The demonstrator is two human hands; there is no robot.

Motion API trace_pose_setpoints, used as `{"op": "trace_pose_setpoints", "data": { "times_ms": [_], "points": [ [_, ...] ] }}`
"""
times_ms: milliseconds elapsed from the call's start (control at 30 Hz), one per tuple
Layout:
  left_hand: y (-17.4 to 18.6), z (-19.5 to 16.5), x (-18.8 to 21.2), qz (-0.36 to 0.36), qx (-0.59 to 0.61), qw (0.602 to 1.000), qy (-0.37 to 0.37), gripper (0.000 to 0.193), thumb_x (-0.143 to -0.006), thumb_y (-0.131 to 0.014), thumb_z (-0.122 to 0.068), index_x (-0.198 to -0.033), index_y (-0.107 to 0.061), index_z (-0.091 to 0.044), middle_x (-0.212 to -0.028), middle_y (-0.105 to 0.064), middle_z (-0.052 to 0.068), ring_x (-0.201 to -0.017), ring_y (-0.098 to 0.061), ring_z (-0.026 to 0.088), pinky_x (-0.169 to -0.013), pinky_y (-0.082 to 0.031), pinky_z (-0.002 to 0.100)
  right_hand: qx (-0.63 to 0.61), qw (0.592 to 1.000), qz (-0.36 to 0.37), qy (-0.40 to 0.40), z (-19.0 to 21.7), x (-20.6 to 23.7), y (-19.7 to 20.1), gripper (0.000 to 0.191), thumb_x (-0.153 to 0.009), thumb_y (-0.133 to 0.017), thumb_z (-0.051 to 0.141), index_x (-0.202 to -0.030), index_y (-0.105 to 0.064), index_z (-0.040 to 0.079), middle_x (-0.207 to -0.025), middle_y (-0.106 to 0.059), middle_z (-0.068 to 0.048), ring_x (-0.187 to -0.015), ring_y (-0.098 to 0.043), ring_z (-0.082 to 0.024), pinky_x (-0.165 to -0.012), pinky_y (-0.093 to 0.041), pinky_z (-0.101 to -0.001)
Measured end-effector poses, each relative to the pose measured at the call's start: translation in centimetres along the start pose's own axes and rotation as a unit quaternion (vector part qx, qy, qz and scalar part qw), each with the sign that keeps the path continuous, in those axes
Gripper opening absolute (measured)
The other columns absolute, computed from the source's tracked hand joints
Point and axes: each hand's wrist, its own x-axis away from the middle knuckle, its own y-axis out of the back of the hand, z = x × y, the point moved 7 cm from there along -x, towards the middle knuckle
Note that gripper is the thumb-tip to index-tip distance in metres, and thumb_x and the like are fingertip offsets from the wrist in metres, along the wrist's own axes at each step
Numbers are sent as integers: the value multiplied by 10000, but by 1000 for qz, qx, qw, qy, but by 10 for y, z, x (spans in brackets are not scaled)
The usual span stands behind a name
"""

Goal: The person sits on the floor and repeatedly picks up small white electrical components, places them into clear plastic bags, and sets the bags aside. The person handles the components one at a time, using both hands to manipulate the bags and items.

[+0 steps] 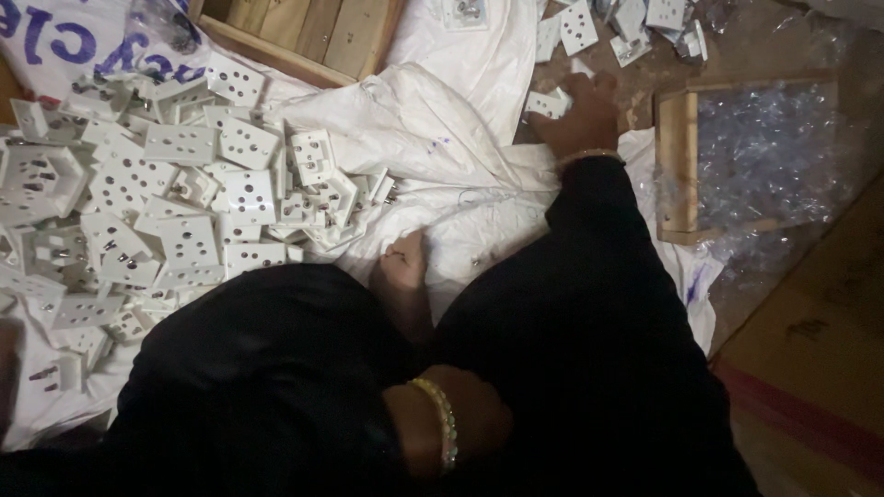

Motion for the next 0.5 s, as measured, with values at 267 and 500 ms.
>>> {"op": "trace_pose_setpoints", "data": {
  "times_ms": [267,500],
  "points": [
    [-19,21,-9,-36,167,983,68,504,-992,-494,-503,-897,-713,-58,-871,-725,178,-832,-690,387,-740,-526,477,46,997,62,0,-6,-2,-4,671,-700,-961,329,-1274,-687,115,-1387,-503,-212,-1092,-651,-404,-933,-546,-454],
    [-21,33,-1,58,54,975,208,574,-943,-484,-597,-1003,-743,-87,-993,-734,189,-933,-686,412,-828,-522,479,101,986,122,54,-5,-8,-9,687,-675,-990,359,-1240,-702,94,-1424,-484,-231,-1138,-615,-426,-926,-527,-473]
  ]
}}
